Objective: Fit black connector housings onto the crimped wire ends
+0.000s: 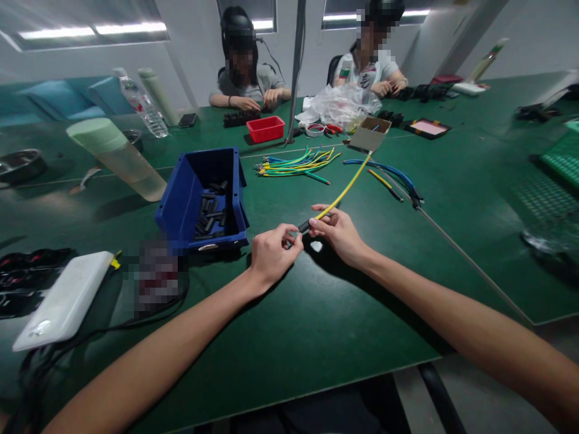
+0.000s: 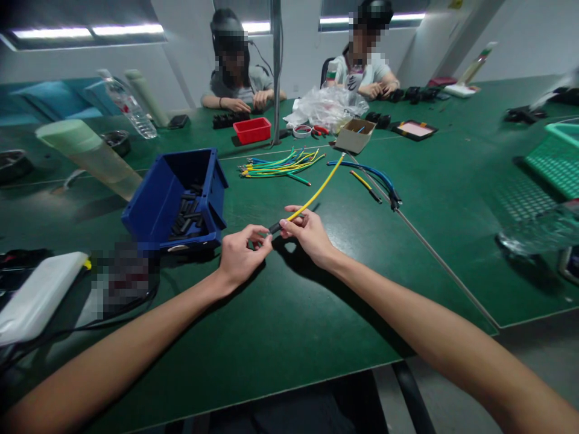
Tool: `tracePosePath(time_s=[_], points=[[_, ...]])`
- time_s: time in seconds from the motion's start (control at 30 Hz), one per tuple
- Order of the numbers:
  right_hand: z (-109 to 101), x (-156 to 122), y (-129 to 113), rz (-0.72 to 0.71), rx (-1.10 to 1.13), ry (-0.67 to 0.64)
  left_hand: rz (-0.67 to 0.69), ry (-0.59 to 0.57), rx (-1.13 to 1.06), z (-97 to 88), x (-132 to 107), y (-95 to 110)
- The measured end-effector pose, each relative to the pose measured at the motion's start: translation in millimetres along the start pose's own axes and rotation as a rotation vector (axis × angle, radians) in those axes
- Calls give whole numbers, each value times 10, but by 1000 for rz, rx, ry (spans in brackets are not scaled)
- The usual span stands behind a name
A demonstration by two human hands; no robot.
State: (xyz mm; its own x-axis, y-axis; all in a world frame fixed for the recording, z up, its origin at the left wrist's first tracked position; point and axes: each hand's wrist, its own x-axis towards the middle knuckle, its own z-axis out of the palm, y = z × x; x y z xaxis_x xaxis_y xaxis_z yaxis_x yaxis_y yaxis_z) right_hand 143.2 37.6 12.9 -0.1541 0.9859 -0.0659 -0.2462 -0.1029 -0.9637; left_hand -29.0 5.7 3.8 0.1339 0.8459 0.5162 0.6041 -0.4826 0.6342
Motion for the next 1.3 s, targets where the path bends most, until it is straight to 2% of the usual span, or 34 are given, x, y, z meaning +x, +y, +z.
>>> tracePosePath(time_s=[0.07,0.13,0.23,0.33,0.4,0.47,0.53,0.6,0.63,0.7,0.83,1.03,1.3], points=[[-14,18,-4,12,-14,17,33,7,15,-57,35,84],[-31,33,-7,26,-30,34,86,71,25,-200,137,200],[-58,50,-9,34,-80,54,88,238,56,-587,427,323],[-73,60,-18,24,-141,78,-8,325,200,-1072,762,260],[-76,67,-30,20,-174,95,-65,231,385,-1340,917,117],[-77,76,-40,17,-207,105,-144,-7,643,-1491,984,-61],[-83,92,-38,9,-221,97,-220,-314,861,-1506,978,-232],[-104,119,-22,1,-202,74,-248,-565,975,-1418,934,-374],[-122,138,-11,0,-189,56,-253,-654,1008,-1357,908,-431],[-175,180,9,-6,-178,36,-237,-753,1040,-1240,868,-518],[-318,237,-20,-3,-210,61,-177,-789,1036,-1155,854,-602],[-494,186,-185,13,-238,152,-199,-851,1032,-1231,875,-591],[-700,-8,-245,46,-303,125,-187,-840,994,-1244,879,-632]])
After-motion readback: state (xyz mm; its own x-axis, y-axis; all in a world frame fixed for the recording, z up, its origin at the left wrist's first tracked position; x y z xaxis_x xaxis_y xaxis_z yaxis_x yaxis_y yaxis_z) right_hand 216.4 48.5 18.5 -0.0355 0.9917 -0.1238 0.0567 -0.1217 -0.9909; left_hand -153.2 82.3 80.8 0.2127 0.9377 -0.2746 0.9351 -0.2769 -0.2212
